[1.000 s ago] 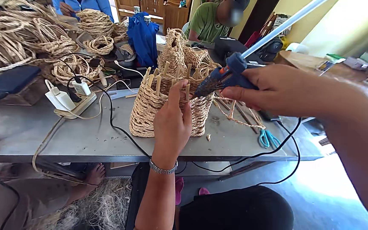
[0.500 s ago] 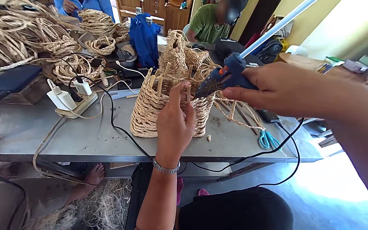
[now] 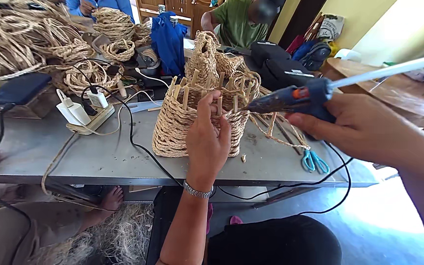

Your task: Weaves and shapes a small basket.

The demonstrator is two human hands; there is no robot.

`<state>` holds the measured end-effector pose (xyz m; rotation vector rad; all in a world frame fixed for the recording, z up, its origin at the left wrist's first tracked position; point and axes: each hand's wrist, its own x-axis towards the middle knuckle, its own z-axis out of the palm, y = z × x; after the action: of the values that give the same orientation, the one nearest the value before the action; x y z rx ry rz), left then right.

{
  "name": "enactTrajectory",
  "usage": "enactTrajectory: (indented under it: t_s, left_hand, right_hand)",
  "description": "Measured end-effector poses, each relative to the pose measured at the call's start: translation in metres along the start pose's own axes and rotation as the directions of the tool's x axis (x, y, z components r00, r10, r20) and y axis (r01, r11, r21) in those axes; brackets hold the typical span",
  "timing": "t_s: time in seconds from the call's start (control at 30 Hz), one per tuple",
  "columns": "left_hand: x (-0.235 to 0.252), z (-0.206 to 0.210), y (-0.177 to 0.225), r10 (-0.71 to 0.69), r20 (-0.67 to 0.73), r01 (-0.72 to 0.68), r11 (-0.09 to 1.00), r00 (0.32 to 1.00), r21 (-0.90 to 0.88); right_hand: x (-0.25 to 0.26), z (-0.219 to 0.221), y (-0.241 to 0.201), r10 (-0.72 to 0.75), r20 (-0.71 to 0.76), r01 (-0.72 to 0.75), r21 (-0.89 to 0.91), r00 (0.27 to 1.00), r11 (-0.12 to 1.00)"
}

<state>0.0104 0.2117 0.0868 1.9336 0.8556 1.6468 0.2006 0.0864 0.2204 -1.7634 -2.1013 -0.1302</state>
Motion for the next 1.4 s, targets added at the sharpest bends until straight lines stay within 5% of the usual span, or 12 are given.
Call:
enactTrajectory:
  t_s: [0.13, 0.27, 0.37, 0.53, 0.77, 0.87, 1.07, 1.4]
  left_hand:
    - [0.000, 0.001, 0.001, 0.006, -0.004, -0.006, 1.000, 1.000, 0.024]
    - [0.000, 0.001, 0.001, 0.010, 0.006, -0.011, 0.999, 1.000, 0.043]
    - [0.000, 0.000, 0.002, 0.004, 0.019, -0.004, 0.999, 1.000, 0.036]
    - [0.000, 0.002, 0.001, 0.018, 0.021, -0.018, 1.000, 1.000, 0.026]
    - [0.001, 0.002, 0.001, 0.006, 0.017, -0.006, 1.000, 1.000, 0.011]
    - [0.001, 0.002, 0.000, 0.009, 0.017, -0.010, 1.000, 1.000, 0.006]
    - [-0.001, 0.005, 0.000, 0.008, -0.009, -0.008, 1.000, 1.000, 0.003]
    - [-0.008, -0.016, 0.006, -0.029, 0.062, 0.026, 0.999, 0.998, 0.041]
  right_hand:
    - [-0.034, -0.011, 0.028, 0.166, 0.020, -0.167, 0.148, 0.986, 0.975]
    - [-0.063, -0.013, 0.042, 0.282, 0.007, -0.281, 0.112, 0.959, 0.953]
    - [-0.075, 0.008, 0.052, 0.214, 0.008, -0.214, 0.028, 0.977, 0.976]
    - [-0.071, 0.074, 0.070, 0.208, 0.262, -0.204, -0.041, 0.943, 0.978]
    - [-0.051, 0.134, 0.093, 0.144, 0.128, -0.118, -0.194, 0.981, 0.974]
    - [-0.036, 0.120, 0.076, 0.116, 0.066, -0.100, -0.209, 0.991, 0.973]
    - [0.011, 0.094, -0.004, -0.148, -0.358, 0.153, -0.015, 0.922, 0.988]
    - [0.049, 0.109, -0.036, -0.104, -0.208, 0.077, -0.132, 0.973, 0.988]
